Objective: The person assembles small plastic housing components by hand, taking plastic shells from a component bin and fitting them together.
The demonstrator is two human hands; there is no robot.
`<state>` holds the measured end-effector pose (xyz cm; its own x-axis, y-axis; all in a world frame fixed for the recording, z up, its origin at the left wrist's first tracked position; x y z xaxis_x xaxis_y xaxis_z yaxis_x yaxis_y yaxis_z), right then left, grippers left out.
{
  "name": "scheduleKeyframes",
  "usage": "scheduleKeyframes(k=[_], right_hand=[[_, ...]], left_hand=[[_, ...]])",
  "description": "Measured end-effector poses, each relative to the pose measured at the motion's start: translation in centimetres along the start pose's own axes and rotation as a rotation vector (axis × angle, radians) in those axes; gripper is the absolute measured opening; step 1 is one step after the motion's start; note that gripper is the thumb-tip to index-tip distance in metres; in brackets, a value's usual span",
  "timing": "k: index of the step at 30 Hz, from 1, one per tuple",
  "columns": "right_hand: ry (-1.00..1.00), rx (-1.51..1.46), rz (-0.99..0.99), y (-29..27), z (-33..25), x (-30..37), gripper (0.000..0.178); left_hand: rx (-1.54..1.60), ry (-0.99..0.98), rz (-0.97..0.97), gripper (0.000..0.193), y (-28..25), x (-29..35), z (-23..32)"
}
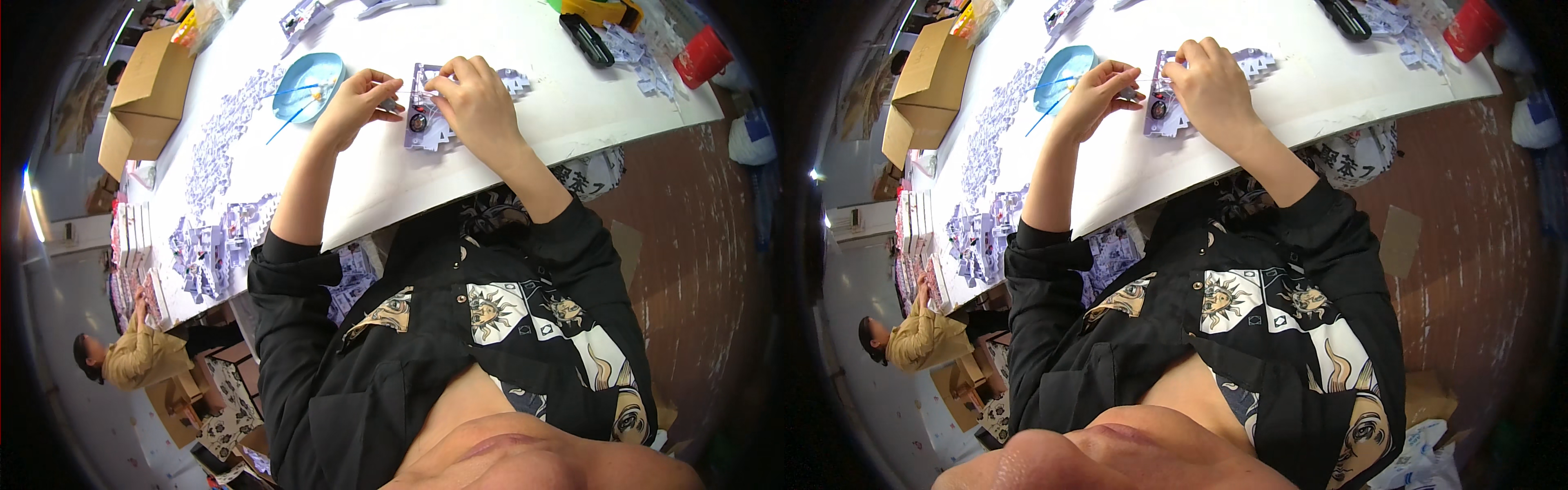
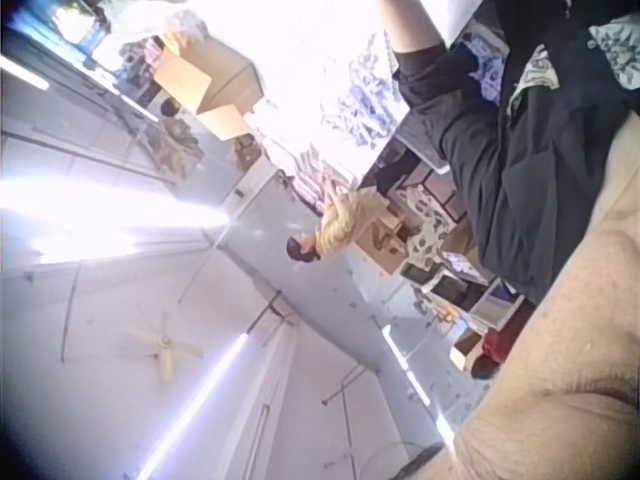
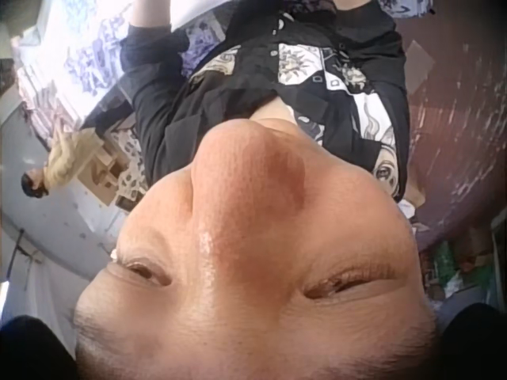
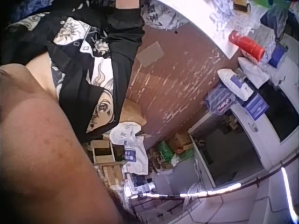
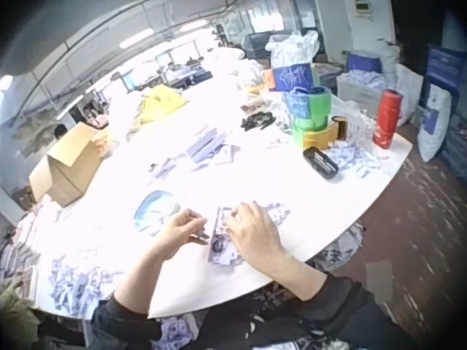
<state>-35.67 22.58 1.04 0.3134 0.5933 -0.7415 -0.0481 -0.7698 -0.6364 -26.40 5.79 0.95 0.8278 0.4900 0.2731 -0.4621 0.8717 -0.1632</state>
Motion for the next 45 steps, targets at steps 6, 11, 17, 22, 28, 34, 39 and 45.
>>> scheduleKeyframes(k=[6, 11, 17, 22, 28, 34, 39, 45], right_hand=[[0.026, -0.167, -0.006, -0.4, -1.0, -0.2, 0.015], [0.011, -0.277, 0.035, 0.2, -2.0, -0.5, 0.02], [-0.003, -0.458, -0.084, 1.3, -3.1, -0.3, 0.025], [-0.012, -0.475, -0.119, 1.4, -3.6, 0.1, 0.026], [-0.03, -0.522, -0.245, 1.4, -3.8, 0.4, 0.026], [-0.046, -0.625, -0.313, 1.3, -4.1, 0.5, 0.025], [0.048, -0.672, -0.252, 0.5, -2.3, -0.2, 0.027], [0.11, -0.594, -0.175, -0.4, -1.8, -0.9, 0.023]], left_hand=[[-0.134, 0.182, -0.084, 0.043, -0.9, 1.4, -0.7], [-0.094, 0.196, 0.068, 0.039, -0.9, 4.1, 0.0], [0.468, 0.145, 0.003, 0.03, -1.3, 6.1, -2.4], [0.447, 0.133, 0.057, 0.03, -1.1, 7.3, -3.4], [0.419, 0.131, 0.035, 0.03, -1.5, 8.2, -4.1], [0.445, 0.083, -0.078, 0.022, -1.7, 8.6, -4.1], [0.167, 0.172, 0.26, 0.023, -1.9, 9.5, -5.8], [-0.433, 0.567, 0.242, 0.044, 6.5, 12.1, -2.7]])
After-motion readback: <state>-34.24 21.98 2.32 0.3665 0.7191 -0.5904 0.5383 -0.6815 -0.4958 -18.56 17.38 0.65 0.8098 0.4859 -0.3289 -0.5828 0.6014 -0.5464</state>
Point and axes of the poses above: each hand's wrist, its own x-axis away from the middle knuckle, its own y-axis out of the palm, z = x × y, the point moved 5 cm from there along -x, towards the middle knuckle, and after that the axes turned 7 degrees about x, right-handed, at the moved point
